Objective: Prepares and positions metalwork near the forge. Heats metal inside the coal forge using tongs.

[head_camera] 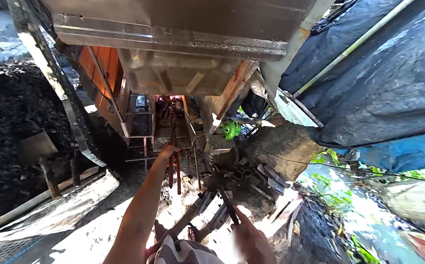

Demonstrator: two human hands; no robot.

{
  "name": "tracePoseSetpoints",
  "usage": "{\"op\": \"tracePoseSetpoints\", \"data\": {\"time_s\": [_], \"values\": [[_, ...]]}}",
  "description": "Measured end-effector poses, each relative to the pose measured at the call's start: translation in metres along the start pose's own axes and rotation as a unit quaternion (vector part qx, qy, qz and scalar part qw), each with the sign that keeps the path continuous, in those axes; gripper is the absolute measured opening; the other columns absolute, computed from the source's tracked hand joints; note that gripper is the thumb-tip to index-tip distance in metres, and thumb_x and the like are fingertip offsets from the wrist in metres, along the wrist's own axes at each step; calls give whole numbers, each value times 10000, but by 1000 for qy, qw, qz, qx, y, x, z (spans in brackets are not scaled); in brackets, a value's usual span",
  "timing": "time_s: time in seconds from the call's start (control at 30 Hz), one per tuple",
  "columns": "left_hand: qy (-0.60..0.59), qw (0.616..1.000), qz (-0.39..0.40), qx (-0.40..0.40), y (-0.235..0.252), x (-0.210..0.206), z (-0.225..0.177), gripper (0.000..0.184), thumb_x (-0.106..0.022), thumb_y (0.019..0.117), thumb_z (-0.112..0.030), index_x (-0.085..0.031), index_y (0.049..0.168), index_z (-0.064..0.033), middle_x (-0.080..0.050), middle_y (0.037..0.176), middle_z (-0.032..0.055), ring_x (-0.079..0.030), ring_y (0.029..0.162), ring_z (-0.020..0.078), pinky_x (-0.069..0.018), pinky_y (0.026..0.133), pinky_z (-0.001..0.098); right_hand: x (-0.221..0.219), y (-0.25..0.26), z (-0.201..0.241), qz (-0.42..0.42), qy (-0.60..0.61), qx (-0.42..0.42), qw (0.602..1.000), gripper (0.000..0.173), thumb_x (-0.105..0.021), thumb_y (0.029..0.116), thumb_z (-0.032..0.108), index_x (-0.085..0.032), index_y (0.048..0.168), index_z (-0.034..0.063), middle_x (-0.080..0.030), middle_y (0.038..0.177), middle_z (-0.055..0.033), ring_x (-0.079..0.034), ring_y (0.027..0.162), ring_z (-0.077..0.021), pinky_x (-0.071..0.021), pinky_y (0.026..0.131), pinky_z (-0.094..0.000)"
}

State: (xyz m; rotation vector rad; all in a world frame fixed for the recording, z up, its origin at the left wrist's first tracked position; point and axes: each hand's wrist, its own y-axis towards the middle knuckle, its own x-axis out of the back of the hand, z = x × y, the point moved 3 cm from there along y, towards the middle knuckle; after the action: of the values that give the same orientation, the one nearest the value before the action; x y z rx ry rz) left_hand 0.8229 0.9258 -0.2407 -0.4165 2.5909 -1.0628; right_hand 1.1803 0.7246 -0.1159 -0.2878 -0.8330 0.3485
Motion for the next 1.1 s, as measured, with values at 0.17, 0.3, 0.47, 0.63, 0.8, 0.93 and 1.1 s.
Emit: {"op": "tracePoseSetpoints", "data": {"time_s": [0.17, 0.3, 0.47, 0.63, 0.8, 0.93, 1.1], "values": [[-2, 999, -4, -44, 15, -14, -3, 545, -603, 944, -25, -392, 1440, -109, -640, 877, 168, -657, 649, 263, -576, 556, 398, -10, 23, 11, 52, 158, -44, 985, 548, -555, 1040, 247, -433, 1569, 171, -620, 673, -55, -580, 494, -170, -537, 485, -365], [-103, 991, 36, -83, -1, -33, -4, 459, -531, 988, -7, -393, 1422, -65, -662, 866, 179, -677, 631, 267, -590, 538, 390, -23, 65, 29, 57, 259, -39, 963, 523, -540, 1050, 246, -437, 1553, 146, -541, 618, -50, -494, 417, -158, -469, 395, -332], [-154, 982, 54, -91, -26, -44, 16, 440, -526, 995, 21, -396, 1410, -46, -665, 891, 198, -673, 617, 266, -584, 519, 381, -15, 110, 55, 48, 261, -27, 964, 518, -545, 1056, 223, -442, 1555, 128, -556, 666, -70, -509, 444, -163, -483, 415, -332], [-80, 992, 19, -100, -21, -40, 39, 528, -596, 928, 60, -422, 1415, -47, -679, 977, 196, -692, 681, 274, -599, 558, 403, -6, 109, 67, 41, 200, -19, 979, 537, -546, 1055, 241, -423, 1571, 160, -566, 675, -63, -509, 440, -163, -486, 420, -333], [-27, 992, -17, -121, 6, -43, 64, 496, -670, 901, 40, -477, 1353, -24, -643, 946, 179, -675, 680, 264, -598, 560, 416, -16, 131, 60, 36, 153, -41, 987, 554, -540, 1065, 272, -392, 1591, 184, -583, 717, -81, -527, 467, -175, -501, 450, -349], [-52, 992, -12, -114, 16, -34, 78, 498, -703, 913, 9, -488, 1360, -24, -662, 975, 193, -693, 700, 278, -611, 566, 427, -7, 102, 55, 26, 96, -28, 995, 552, -542, 1057, 291, -410, 1587, 214, -629, 752, -82, -563, 495, -183, -529, 485, -377], [-86, 989, 4, -116, 22, -22, 88, 556, -706, 902, 27, -478, 1404, -45, -701, 1004, 193, -712, 725, 281, -608, 561, 417, -4, 72, 41, 40, 120, -34, 991, 545, -543, 1056, 275, -417, 1579, 187, -574, 658, -56, -524, 449, -172, -501, 441, -367]]}}
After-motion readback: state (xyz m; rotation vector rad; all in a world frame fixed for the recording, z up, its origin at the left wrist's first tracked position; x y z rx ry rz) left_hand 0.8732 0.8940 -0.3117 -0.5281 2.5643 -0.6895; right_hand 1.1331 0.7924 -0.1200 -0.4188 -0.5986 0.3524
